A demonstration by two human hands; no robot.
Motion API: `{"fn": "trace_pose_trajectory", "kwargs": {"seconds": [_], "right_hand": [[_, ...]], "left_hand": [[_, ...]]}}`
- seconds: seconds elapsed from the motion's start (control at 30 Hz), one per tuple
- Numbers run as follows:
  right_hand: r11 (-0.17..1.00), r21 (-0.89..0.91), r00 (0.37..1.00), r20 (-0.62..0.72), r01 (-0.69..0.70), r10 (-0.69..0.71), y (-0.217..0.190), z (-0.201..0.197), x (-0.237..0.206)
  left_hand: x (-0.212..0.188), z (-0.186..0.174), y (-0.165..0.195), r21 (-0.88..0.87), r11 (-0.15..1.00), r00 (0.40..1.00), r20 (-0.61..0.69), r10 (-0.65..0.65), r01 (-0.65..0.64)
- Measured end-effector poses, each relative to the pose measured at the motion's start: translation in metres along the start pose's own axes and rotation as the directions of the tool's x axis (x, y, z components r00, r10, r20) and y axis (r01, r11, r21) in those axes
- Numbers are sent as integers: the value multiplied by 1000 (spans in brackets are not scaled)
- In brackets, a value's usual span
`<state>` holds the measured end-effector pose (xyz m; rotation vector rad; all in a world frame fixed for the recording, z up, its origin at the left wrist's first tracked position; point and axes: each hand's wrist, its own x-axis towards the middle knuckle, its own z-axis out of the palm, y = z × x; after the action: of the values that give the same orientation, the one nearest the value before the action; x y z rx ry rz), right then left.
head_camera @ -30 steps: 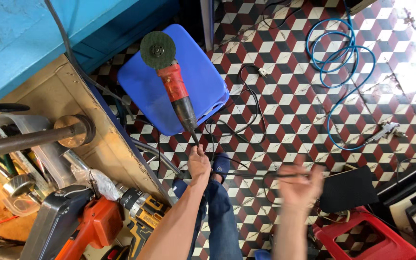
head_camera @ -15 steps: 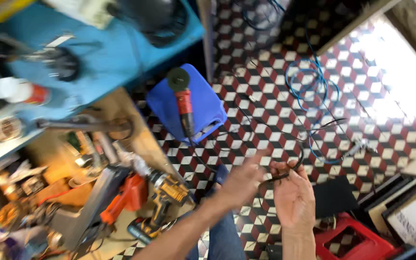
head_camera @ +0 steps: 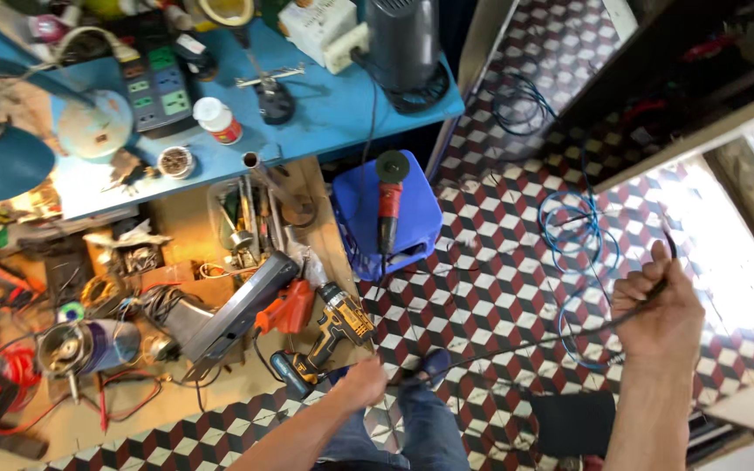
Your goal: The person works on a disassembled motor or fan assembly at a repair bench. They handle wires and internal components, then use an angle grinder to cut or grind a part of the assembly. Finally, they use pliers to adjust or remove a small component inside the housing.
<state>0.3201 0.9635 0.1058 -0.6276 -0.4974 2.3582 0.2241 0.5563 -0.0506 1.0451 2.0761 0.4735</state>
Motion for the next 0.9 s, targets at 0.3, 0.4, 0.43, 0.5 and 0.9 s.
{"fn": "trace_pose_trajectory", "kwargs": {"seconds": [0.3,0.4,0.43,0.5,0.9], "right_hand": [[994,-66,995,56,-83,87,66,35,-17],[956,197,974,97,-219,203,27,34,22],[952,205,973,85,-226,213,16,33,34],[948,226,974,56,-225,218,2,36,50],[916,-75,899,175,-395,402,81,38,25]], "left_hand": [[84,-99,207,-677,727,969,-237,-66,-116],[60,-65,178,-600,787,867,-462,-190,-147],[47,-54,151,-140,919,555,-826,97,-369],[35,-40,106,-908,154,788,-416,-454,-390],[68,-95,189,-637,767,869,-421,-259,-80]]}}
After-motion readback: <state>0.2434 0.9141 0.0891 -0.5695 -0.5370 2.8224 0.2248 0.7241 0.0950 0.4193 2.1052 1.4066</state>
